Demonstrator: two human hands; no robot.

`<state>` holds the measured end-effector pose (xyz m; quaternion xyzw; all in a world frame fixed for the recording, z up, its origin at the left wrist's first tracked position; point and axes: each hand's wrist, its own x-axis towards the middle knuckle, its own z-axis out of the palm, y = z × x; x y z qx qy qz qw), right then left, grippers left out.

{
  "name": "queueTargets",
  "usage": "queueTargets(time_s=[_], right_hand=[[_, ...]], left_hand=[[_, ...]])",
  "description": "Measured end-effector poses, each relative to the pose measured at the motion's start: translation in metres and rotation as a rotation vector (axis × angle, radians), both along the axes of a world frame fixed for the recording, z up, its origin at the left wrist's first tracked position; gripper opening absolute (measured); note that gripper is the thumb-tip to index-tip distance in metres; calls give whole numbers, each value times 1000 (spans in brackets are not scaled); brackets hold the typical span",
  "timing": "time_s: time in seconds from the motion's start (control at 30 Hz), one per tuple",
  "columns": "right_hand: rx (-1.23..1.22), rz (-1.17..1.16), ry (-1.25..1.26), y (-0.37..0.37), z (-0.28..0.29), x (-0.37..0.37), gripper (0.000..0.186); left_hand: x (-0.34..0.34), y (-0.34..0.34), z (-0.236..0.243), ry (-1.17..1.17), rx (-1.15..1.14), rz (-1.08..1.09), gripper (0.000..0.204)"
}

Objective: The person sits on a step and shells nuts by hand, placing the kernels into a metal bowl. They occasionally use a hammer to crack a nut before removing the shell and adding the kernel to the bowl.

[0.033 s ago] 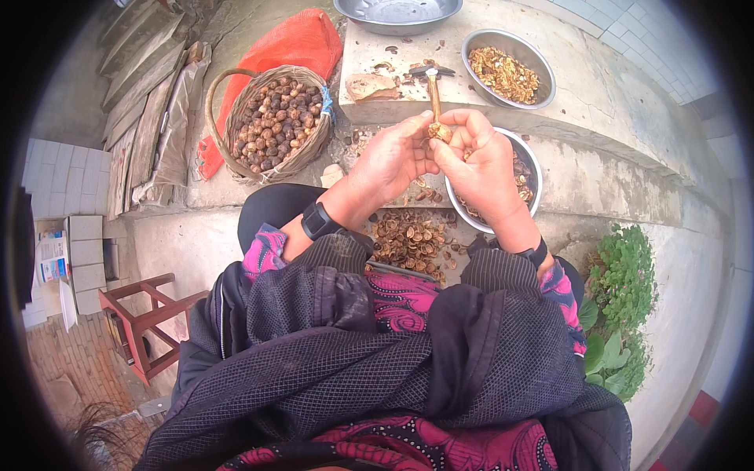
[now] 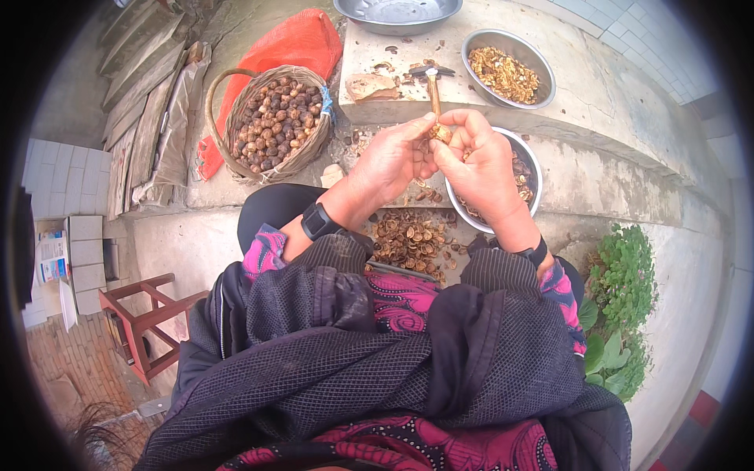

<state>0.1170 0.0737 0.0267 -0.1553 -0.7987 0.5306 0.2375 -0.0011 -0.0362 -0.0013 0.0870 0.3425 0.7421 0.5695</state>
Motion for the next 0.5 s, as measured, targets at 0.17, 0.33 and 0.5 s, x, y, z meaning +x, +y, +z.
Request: queueTargets(time_s=[0.17, 0.33, 0.5], right_hand=[[156, -35, -40, 2, -2, -3, 18], [154, -29, 34, 0, -5, -6, 13], [173, 9, 51, -4, 1, -5, 12]], left_hand=[[3, 1, 0, 172, -29, 17, 31], [3, 0, 3, 48, 21, -22, 30], [-2, -1, 3, 73, 89, -74, 31]])
